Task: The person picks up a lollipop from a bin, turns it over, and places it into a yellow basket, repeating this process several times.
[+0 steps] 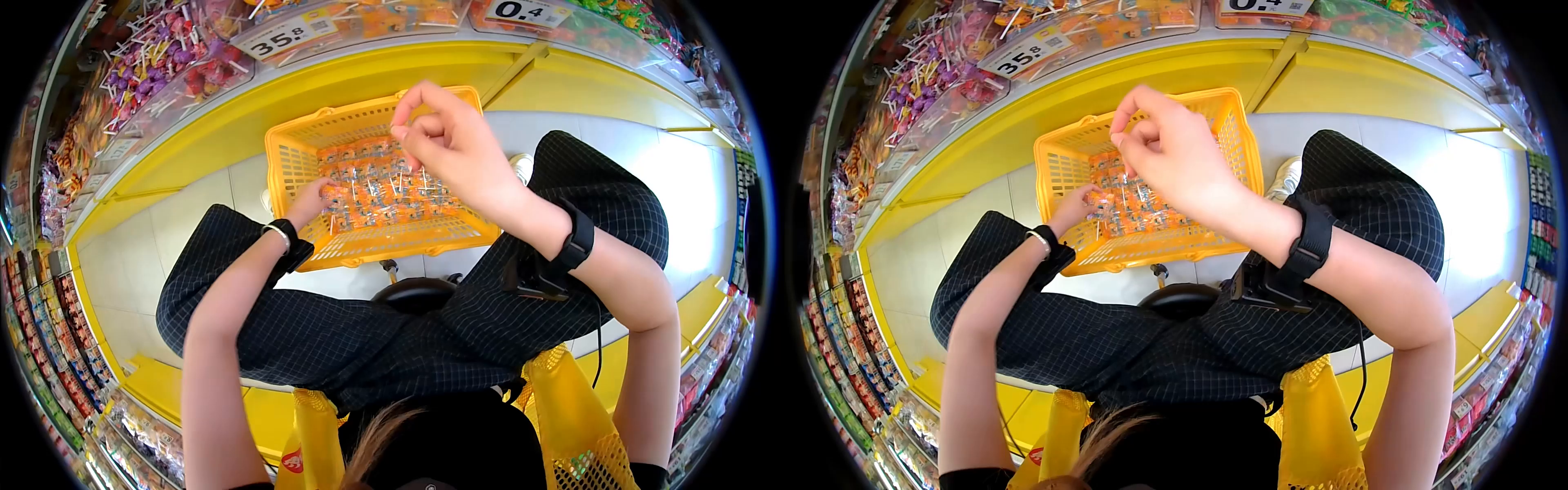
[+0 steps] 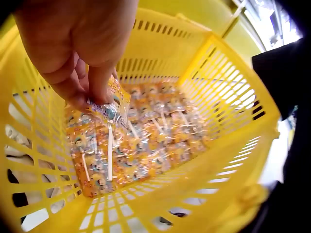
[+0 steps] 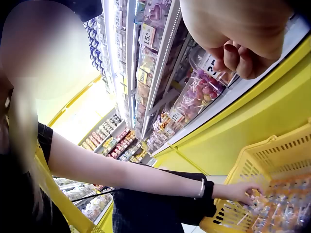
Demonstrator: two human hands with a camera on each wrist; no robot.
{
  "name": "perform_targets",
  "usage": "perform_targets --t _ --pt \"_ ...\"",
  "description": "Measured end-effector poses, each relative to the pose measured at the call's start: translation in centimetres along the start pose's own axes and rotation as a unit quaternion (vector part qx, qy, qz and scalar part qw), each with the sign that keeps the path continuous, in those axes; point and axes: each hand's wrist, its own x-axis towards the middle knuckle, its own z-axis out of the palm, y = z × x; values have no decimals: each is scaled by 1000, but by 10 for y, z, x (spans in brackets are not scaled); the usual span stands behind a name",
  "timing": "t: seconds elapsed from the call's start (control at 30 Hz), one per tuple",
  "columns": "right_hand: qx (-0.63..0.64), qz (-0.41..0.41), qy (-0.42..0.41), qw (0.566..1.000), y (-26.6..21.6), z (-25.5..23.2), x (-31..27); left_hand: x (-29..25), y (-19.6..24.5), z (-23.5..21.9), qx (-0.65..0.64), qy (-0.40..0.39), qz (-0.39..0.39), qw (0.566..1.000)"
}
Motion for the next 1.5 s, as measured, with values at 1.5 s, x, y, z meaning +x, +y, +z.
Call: perform_targets --t 1.5 --pt "-54 4 -18 998 -23 -16 0 51 -44 123 -175 78 -129 973"
